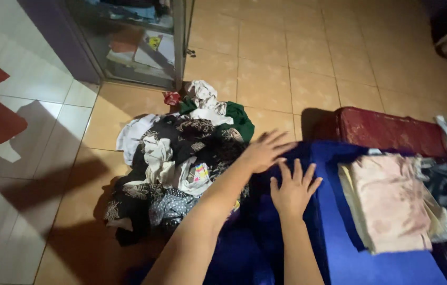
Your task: Fold various pieces of laundry on a bed and stack them.
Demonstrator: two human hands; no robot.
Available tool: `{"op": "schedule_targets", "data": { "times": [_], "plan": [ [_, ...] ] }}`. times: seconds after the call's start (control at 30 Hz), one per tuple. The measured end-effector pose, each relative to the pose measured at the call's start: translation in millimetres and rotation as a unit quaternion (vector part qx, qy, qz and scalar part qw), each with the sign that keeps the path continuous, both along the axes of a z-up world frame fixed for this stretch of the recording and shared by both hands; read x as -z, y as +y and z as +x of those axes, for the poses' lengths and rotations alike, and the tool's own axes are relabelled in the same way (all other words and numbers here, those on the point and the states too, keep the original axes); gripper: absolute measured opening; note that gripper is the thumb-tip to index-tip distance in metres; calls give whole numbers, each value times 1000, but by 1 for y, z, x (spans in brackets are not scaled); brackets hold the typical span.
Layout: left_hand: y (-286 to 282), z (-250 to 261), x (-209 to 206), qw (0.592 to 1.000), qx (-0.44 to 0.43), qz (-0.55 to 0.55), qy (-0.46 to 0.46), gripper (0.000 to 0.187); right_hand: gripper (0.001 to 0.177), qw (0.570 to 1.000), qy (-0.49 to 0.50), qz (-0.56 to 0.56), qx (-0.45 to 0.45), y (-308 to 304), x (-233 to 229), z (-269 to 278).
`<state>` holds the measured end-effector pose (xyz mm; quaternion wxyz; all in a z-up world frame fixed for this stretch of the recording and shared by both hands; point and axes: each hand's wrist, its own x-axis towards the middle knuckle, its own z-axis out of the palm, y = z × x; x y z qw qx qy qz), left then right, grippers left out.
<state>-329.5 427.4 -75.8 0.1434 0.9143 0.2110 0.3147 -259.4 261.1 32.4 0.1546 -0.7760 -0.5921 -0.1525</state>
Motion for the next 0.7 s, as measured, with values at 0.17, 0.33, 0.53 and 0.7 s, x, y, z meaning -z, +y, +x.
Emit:
{"op": "schedule_targets", "data": {
  "times": [0.17, 0.33, 0.53, 0.7],
  "plan": [
    [36, -117, 56, 968, -205, -99, 108, 54, 49, 998, 19, -62, 9, 48, 7, -16],
    [55, -193, 162, 840, -337, -358, 230, 66, 45, 993, 64, -103, 4, 90, 46, -3],
    [69, -204, 184, 774, -351, -445, 281, 59, 46, 780, 409, -448, -154, 79, 262, 1],
    [104, -165, 171, 795, -306, -403, 335, 59, 51, 776, 376, -495, -108, 93, 273, -3]
  ]
}}
